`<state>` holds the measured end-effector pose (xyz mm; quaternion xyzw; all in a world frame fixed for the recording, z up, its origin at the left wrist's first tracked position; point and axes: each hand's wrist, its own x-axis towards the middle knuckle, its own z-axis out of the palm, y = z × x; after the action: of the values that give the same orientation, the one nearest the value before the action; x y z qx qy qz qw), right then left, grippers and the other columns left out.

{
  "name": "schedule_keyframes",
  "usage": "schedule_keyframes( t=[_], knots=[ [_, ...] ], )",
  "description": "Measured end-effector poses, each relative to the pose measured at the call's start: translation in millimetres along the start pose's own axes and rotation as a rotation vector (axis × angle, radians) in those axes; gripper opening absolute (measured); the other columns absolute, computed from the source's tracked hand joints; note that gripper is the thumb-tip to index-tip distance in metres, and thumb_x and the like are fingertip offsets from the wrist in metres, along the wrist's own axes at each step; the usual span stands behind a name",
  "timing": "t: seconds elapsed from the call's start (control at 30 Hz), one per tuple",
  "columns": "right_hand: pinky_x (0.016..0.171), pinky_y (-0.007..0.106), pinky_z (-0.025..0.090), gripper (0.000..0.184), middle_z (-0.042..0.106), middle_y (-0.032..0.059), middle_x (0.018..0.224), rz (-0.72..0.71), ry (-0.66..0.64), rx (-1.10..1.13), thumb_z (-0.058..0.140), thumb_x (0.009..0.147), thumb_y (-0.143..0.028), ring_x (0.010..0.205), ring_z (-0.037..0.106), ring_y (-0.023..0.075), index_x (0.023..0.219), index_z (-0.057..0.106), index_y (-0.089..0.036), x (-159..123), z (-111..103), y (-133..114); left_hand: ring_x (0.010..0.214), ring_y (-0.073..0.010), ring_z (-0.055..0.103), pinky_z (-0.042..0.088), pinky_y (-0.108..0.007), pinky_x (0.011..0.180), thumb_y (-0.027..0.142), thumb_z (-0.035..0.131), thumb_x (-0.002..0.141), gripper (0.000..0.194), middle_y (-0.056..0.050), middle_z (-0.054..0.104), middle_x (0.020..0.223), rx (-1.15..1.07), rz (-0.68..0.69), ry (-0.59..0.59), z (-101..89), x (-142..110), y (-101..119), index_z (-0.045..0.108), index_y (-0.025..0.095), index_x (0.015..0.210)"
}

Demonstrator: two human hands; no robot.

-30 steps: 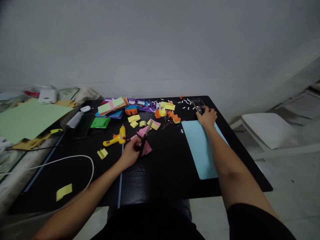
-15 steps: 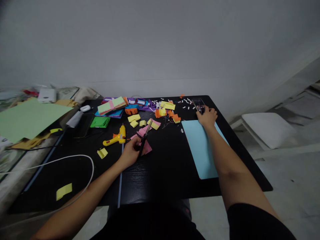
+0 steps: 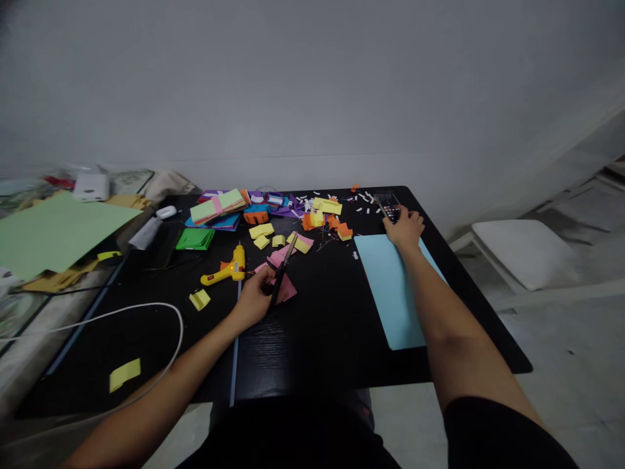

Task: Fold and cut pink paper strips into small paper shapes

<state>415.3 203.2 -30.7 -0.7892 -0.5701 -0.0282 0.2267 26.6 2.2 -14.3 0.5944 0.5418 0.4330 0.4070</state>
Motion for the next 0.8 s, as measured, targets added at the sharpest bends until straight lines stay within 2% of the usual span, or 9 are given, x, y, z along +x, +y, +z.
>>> schedule_keyframes(
  t=[0.63, 0.8],
  knots=[
    [0.096, 0.053, 0.035, 0.059, 0.051, 0.0215, 0.129, -0.003, -0.017, -0.028, 0.054, 0.087, -0.048, 0.114, 0.045, 0.0382, 0.138, 0.054, -0.019, -1.1, -1.9, -0.6, 0.062, -0.0109, 0.034, 0.027, -0.023, 0.06, 0.026, 0.073, 0.066, 0.03, 0.007, 0.039, 0.067, 0.025, 0.0, -0.011, -0.3, -0.6, 3.1, 0.045, 0.021, 0.075],
    [0.095, 0.053, 0.035, 0.063, 0.051, 0.0224, 0.128, -0.011, 0.001, -0.026, 0.055, 0.086, -0.048, 0.113, 0.045, 0.0388, 0.142, 0.05, -0.018, 0.0, 0.1, 0.8, 0.062, -0.011, 0.034, 0.027, -0.024, 0.06, 0.026, 0.073, 0.067, 0.028, 0.007, 0.038, 0.066, 0.042, 0.013, -0.002, -0.7, -0.8, 3.9, 0.046, 0.021, 0.075]
  ],
)
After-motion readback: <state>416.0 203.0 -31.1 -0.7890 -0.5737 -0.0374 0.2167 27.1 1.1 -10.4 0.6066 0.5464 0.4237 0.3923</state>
